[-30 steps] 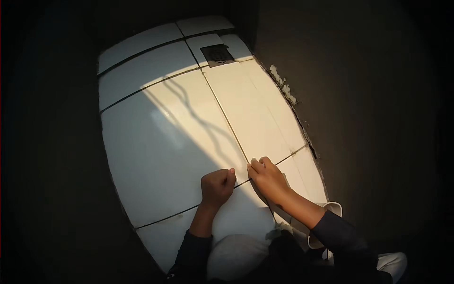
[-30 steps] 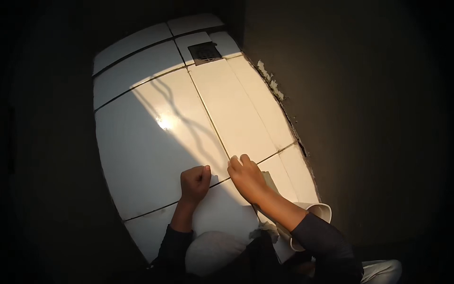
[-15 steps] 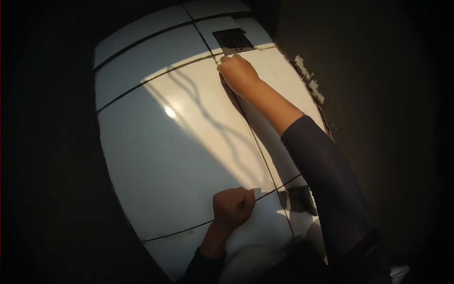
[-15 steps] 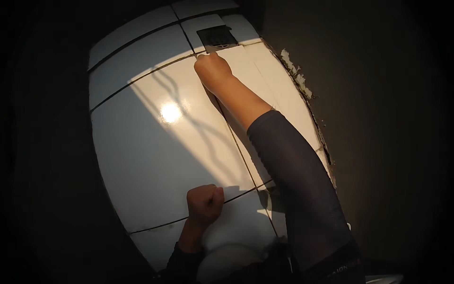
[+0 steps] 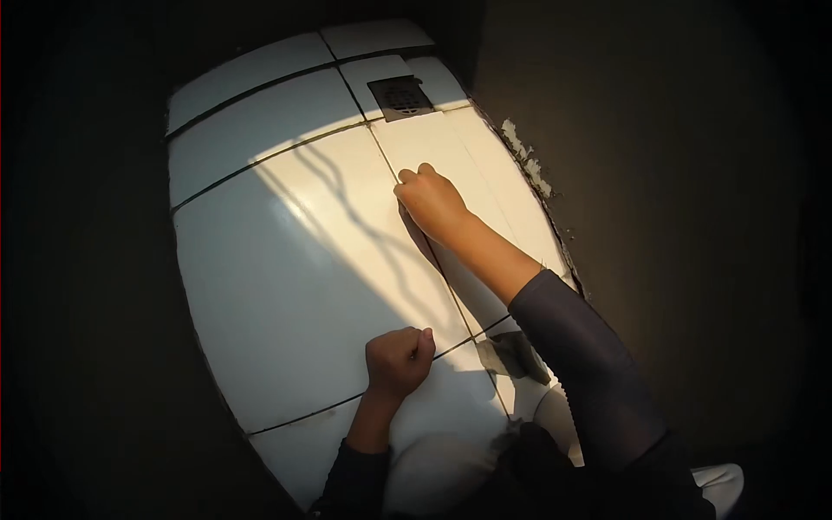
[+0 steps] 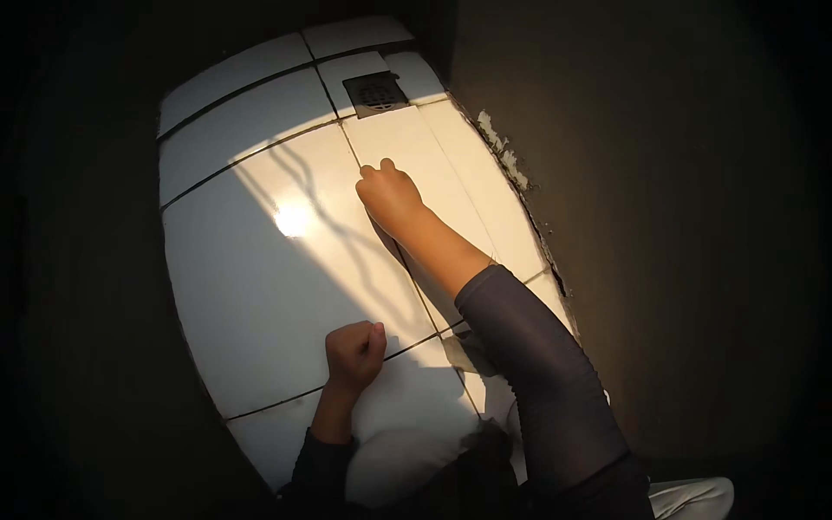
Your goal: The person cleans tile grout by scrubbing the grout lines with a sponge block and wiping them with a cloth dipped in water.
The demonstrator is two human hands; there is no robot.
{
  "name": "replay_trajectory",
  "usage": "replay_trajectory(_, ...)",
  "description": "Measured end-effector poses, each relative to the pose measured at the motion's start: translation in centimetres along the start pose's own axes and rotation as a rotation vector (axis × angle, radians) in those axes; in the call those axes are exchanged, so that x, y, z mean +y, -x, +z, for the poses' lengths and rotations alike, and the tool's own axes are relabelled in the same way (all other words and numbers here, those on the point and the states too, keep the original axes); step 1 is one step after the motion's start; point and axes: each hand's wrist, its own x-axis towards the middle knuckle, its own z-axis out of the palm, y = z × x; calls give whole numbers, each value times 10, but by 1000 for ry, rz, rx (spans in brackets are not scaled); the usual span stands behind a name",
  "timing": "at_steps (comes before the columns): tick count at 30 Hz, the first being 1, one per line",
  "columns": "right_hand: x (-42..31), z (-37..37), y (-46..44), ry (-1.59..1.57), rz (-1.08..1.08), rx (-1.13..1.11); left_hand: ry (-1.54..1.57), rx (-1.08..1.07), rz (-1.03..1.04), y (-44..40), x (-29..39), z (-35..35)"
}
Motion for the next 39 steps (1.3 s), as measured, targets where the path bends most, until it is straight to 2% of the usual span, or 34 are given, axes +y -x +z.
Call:
replay_trajectory(6,-46,-30,119,48,36,-33,-9,135,77,6,-18,4)
replay_trajectory(10,-67,-43,179,106,86,-81,4,182,88,9,10,-11)
replay_trajectory(11,-65,-42,191,33,93,-101,-14,191,107,10,23,-22)
replay_trajectory(13,-64,-61,201,-48,98,-98,61,87,-69,13,52,-45)
replay_trajectory(14,-62,-72,204,-134,165,-112,43,86,-51,16,64,-54)
replay_trajectory(16,-66,-110,203,-363,339,-130,45,19,-202,29,85,-67)
replay_trajectory(17,-71,-130,208,-481,379,8,36,12,-197,37,95,-70)
replay_trajectory(18,-73,-148,215,-594,417,147,107,5,-231,44,106,-71)
replay_trajectory(19,-75,-169,224,-810,531,145,181,-2,-269,52,117,-69)
replay_trajectory(22,-81,-196,266,-1025,800,183,219,7,-319,73,149,-56)
replay_trajectory(24,-92,-197,291,-1095,841,160,243,-7,-311,83,163,-42)
replay_trajectory(25,-99,-195,302,-1168,883,137,352,-2,-344,85,170,-35)
replay_trajectory(26,-109,-189,309,-1076,865,97,461,3,-378,90,176,-29)
replay_trajectory(28,-132,-178,320,-838,731,49,408,-8,-349,93,175,-19)
replay_trajectory(29,-139,-170,325,-846,733,51,377,-40,-320,94,173,-17)
replay_trajectory(31,-148,-150,331,-540,721,-111,334,-77,-297,94,167,-18)
replay_trajectory(35,-146,-120,344,-419,781,-276,215,-120,-237,95,160,-19)
replay_trajectory(39,-141,-144,331,-482,738,-434,172,-59,-205,93,158,-15)
